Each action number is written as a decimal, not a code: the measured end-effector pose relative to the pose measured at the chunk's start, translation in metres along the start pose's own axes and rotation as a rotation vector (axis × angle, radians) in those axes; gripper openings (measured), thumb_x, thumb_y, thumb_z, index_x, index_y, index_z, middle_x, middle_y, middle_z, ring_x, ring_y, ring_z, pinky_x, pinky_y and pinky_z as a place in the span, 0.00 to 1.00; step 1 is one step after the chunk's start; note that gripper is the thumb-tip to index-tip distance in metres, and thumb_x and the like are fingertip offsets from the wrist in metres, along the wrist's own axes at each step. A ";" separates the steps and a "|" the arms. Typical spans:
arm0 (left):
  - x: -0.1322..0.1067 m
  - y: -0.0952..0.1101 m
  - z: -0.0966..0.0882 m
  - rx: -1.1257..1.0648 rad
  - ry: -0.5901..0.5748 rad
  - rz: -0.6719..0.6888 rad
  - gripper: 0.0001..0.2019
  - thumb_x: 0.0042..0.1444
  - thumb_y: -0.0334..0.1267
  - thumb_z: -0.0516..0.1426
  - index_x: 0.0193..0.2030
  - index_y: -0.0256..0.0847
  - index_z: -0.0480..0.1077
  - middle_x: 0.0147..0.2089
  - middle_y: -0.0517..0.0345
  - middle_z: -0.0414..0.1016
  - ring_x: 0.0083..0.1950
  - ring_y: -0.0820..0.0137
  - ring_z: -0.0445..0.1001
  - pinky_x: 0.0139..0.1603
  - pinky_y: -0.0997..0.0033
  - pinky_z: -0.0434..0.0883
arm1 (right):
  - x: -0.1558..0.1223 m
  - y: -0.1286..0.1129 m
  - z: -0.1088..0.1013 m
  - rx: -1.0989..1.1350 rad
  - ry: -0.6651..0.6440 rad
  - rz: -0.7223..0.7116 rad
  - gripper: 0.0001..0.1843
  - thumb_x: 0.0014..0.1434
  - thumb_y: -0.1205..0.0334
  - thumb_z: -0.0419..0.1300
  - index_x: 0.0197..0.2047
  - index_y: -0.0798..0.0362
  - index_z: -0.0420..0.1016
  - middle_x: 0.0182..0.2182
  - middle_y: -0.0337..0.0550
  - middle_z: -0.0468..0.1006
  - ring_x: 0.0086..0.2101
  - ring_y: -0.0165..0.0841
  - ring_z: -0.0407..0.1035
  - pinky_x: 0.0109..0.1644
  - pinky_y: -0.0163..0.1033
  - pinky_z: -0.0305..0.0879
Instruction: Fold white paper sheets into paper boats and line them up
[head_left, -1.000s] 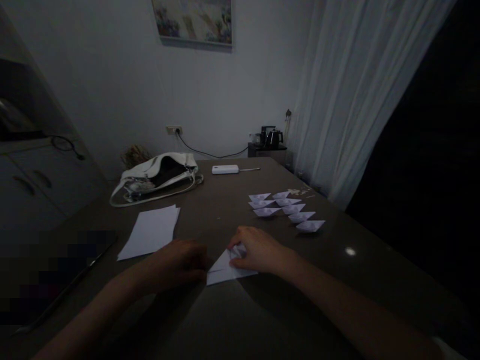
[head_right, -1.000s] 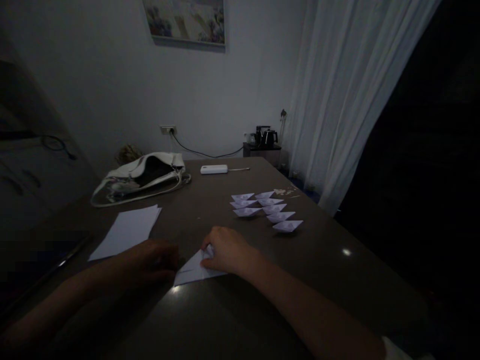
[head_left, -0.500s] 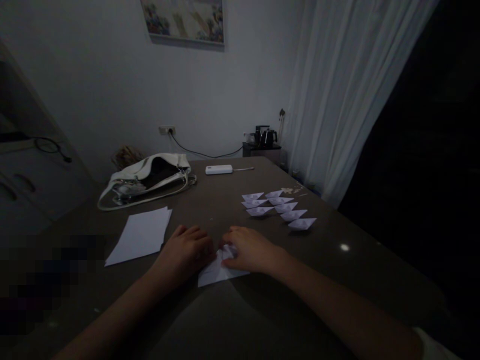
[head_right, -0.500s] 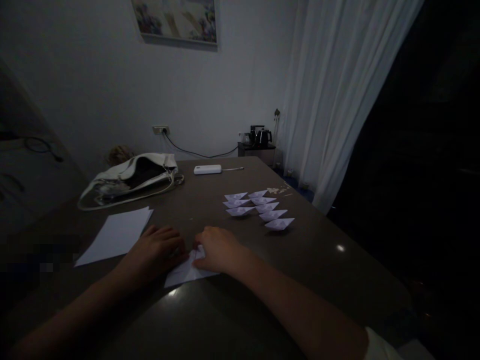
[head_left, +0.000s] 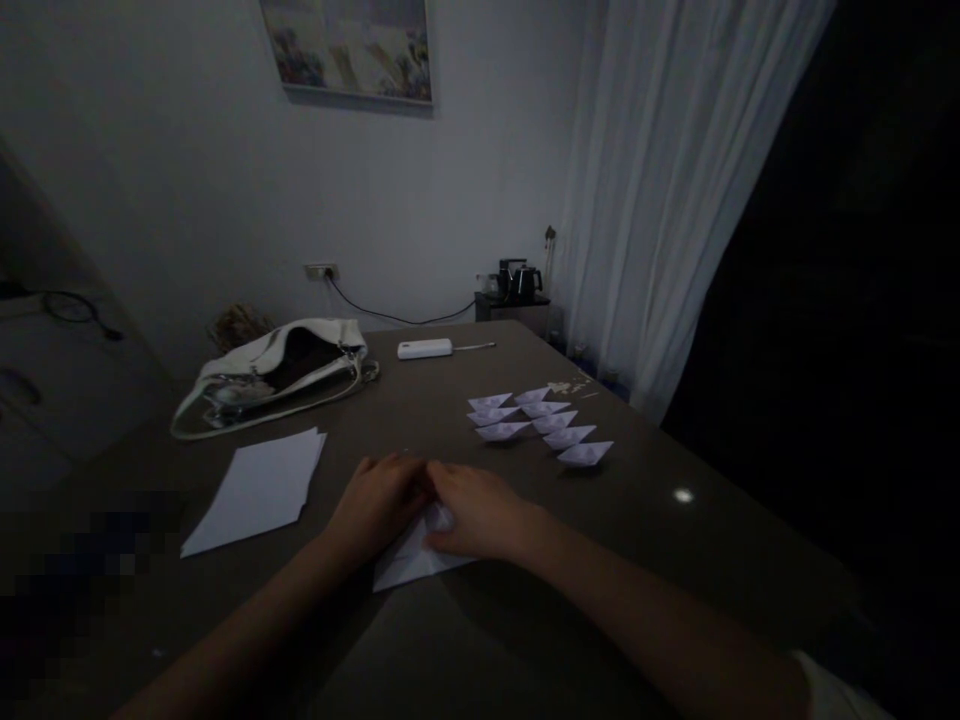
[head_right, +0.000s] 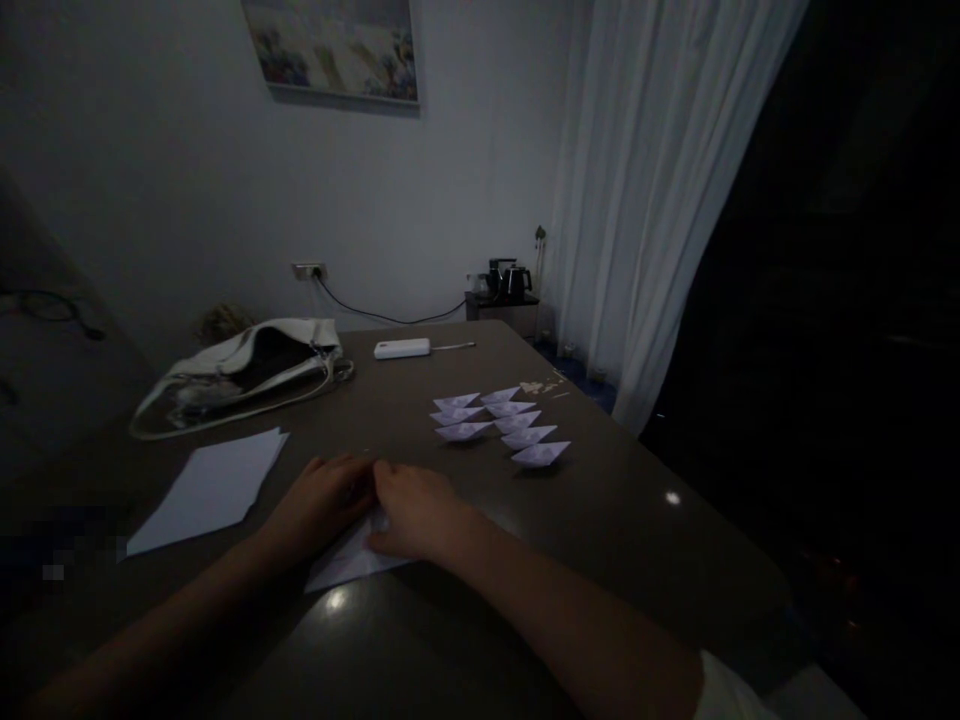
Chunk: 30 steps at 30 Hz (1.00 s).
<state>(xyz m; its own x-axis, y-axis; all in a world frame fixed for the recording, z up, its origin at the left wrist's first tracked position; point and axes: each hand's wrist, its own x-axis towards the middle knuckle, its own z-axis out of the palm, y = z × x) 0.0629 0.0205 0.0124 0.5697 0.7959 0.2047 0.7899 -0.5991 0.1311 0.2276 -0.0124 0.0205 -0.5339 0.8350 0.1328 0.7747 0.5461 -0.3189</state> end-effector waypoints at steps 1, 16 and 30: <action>-0.001 0.000 0.000 0.015 0.004 0.003 0.05 0.55 0.35 0.52 0.35 0.41 0.69 0.35 0.57 0.75 0.41 0.63 0.71 0.40 0.65 0.57 | 0.000 0.000 0.000 -0.002 -0.001 0.000 0.27 0.47 0.56 0.64 0.48 0.57 0.63 0.44 0.53 0.74 0.43 0.43 0.70 0.39 0.41 0.66; -0.047 -0.023 -0.012 -0.162 -0.144 -0.065 0.09 0.56 0.42 0.53 0.32 0.40 0.68 0.32 0.57 0.71 0.35 0.67 0.69 0.36 0.68 0.63 | -0.002 -0.001 -0.004 -0.008 -0.028 0.000 0.24 0.47 0.54 0.65 0.45 0.56 0.65 0.40 0.50 0.74 0.39 0.40 0.70 0.35 0.38 0.62; -0.038 -0.011 -0.003 0.074 -0.005 0.183 0.13 0.60 0.35 0.52 0.50 0.51 0.71 0.43 0.54 0.71 0.44 0.63 0.67 0.40 0.64 0.61 | -0.002 -0.001 -0.003 -0.012 -0.031 -0.009 0.22 0.49 0.56 0.63 0.45 0.56 0.65 0.42 0.50 0.74 0.41 0.40 0.69 0.38 0.40 0.63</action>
<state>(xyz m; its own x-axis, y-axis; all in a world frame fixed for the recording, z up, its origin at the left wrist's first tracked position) 0.0316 -0.0032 0.0058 0.7065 0.6746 0.2140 0.6872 -0.7262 0.0206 0.2291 -0.0148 0.0238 -0.5513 0.8275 0.1064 0.7734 0.5547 -0.3068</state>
